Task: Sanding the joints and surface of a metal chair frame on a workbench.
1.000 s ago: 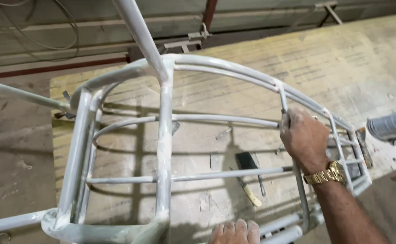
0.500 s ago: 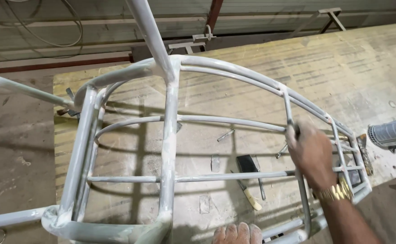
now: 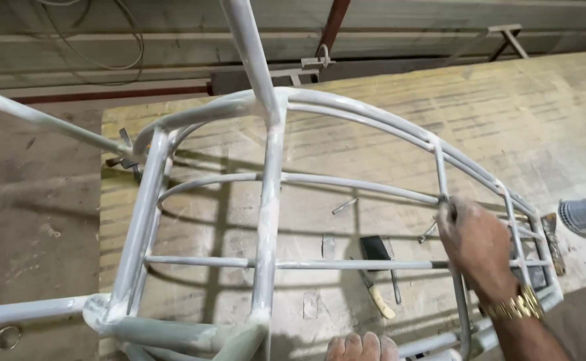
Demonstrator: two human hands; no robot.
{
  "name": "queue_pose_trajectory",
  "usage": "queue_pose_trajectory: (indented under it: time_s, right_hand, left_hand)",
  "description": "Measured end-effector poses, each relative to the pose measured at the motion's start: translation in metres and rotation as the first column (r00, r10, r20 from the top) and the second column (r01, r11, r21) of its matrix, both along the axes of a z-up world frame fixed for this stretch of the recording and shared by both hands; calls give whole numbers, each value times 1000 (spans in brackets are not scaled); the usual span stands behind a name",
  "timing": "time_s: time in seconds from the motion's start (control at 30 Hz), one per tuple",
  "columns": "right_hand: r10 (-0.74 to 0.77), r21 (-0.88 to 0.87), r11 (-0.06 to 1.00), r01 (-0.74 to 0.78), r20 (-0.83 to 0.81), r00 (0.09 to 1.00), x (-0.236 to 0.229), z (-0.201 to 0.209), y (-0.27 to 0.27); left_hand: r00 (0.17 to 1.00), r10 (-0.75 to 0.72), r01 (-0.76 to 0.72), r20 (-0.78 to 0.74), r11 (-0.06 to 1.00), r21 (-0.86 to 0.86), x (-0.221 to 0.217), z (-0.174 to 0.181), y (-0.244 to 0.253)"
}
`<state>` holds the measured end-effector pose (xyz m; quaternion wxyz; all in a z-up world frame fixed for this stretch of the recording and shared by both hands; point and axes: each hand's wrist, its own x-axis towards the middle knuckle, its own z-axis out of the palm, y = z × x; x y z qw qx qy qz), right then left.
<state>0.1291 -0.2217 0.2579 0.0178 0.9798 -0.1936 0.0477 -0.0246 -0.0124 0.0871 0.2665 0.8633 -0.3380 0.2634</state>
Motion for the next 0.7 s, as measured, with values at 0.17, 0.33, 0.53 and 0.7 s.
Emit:
queue_pose_trajectory:
  time_s: [0.17,0.33,0.53,0.7]
  right_hand:
    - [119,-48,992,-115,93,989,-9,-4,-4]
    - [-139,141,977,162,-157,978,-40,2,0]
    - [-63,103,994,48,148,987,-18,-9,-2]
    - [-66,7,998,66,15,998,-8,-3,-1]
  left_hand:
    - [997,-75,75,-9,997,26,-18,-7,0]
    - [992,-95,94,-79,995,-12,-6,-3,-3]
    - [984,107,-103,144,994,-38,-4,4,-4]
    - [998,15,-16,65,1000,3,-1,-3,-6]
